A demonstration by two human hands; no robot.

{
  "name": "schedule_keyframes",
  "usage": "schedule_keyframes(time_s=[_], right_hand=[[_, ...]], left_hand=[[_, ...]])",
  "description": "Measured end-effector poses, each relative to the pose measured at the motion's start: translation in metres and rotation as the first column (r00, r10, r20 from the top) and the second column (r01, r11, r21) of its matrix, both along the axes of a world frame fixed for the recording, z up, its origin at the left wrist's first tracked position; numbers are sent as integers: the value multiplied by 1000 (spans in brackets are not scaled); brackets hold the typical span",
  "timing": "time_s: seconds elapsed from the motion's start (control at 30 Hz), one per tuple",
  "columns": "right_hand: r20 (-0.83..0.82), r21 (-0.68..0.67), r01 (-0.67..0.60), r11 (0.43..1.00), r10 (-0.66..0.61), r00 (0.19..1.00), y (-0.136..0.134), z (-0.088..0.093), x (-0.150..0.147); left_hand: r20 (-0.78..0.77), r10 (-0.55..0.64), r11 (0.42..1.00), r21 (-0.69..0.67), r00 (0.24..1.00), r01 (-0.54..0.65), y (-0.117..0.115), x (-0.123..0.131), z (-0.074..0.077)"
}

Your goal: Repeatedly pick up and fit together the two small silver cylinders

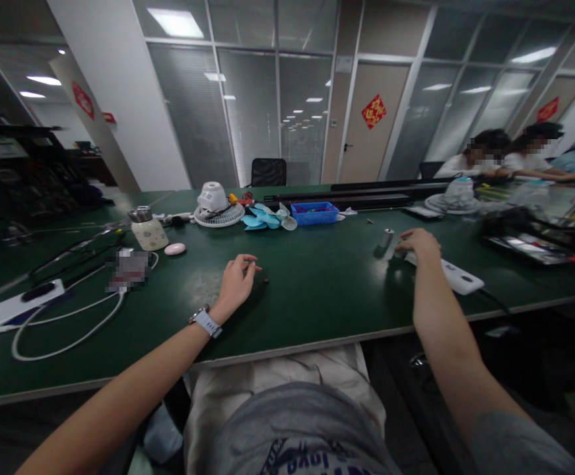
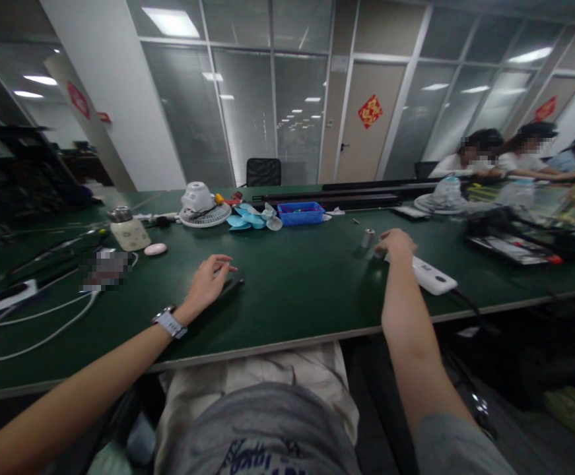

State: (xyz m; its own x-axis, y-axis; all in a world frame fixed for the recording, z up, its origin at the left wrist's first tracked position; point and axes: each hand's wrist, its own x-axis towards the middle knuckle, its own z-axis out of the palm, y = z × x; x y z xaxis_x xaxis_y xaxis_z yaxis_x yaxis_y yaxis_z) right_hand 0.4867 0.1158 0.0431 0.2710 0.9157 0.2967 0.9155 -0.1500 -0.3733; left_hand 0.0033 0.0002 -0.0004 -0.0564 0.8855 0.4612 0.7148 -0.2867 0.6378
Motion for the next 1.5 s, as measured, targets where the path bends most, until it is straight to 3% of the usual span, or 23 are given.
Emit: schedule_keyframes(time_s=[0.1, 0.17, 0.23, 0.3, 0.33, 0.4, 0.47, 0.53, 0.6, 0.67, 0.73, 0.77, 0.83, 0.9, 0.93, 1.0, 1.07, 1.17, 1.5], right_hand=[[-34, 200, 236, 951, -234, 972, -14, 23, -37], [-2, 462, 62, 885, -69, 998, -25, 35, -83], [77, 534, -296, 792, 304, 950, -35, 35, -139], [133, 358, -684, 636, 690, 711, -43, 21, -195], [122, 268, -794, 545, 798, 589, -46, 10, -220], [101, 110, -903, 416, 899, 427, -51, -15, -260], [88, 37, -921, 388, 917, 390, -53, -38, -286], [69, 31, -912, 410, 909, 411, -54, -52, -299], [46, 50, -907, 417, 907, 419, -54, -55, -302], [39, 78, -913, 400, 914, 403, -52, -46, -291], [52, 134, -893, 430, 897, 439, -46, -26, -264], [65, 178, -859, 480, 865, 497, -42, -14, -243], [92, 293, -707, 643, 718, 690, -33, 8, -187], [59, 426, -388, 817, 403, 913, -26, 23, -121], [17, 440, -209, 873, 225, 974, -24, 25, -88], [-63, 315, 32, 949, -13, 998, -23, 23, -32], [-122, 157, 131, 979, -112, 986, -24, 14, 4], [-165, 2, 123, 992, -121, 979, -27, 2, 21], [-126, -79, 193, 978, -202, 971, -23, 3, 11]], left_hand=[[1, 66, 996, 53, 998, -66, 0, 1, 1], [19, 112, 991, 67, 994, -113, 0, 1, 1], [38, 147, 986, 71, 988, -149, 0, 1, 2], [50, 170, 982, 75, 984, -173, -1, 1, 2], [52, 180, 980, 77, 982, -184, -1, 1, 2], [50, 191, 978, 79, 980, -195, -1, 0, 2], [49, 187, 979, 79, 981, -190, -1, 0, 2], [49, 173, 981, 82, 984, -176, -1, 1, 2], [48, 161, 983, 84, 986, -165, -1, 1, 2], [48, 162, 983, 76, 986, -166, -1, 1, 2], [51, 166, 983, 69, 985, -170, -1, 0, 2], [49, 165, 983, 70, 985, -169, -1, -1, 3], [42, 160, 984, 76, 986, -163, -1, -1, 3], [33, 154, 985, 70, 987, -156, -1, -2, 3], [31, 149, 986, 64, 988, -151, -1, -1, 3], [31, 145, 988, 56, 989, -147, 0, -1, 2], [33, 147, 987, 58, 989, -149, 1, -1, 1], [37, 150, 986, 64, 988, -152, 3, -2, 0], [59, 131, 990, 44, 990, -134, 0, 0, 2]])
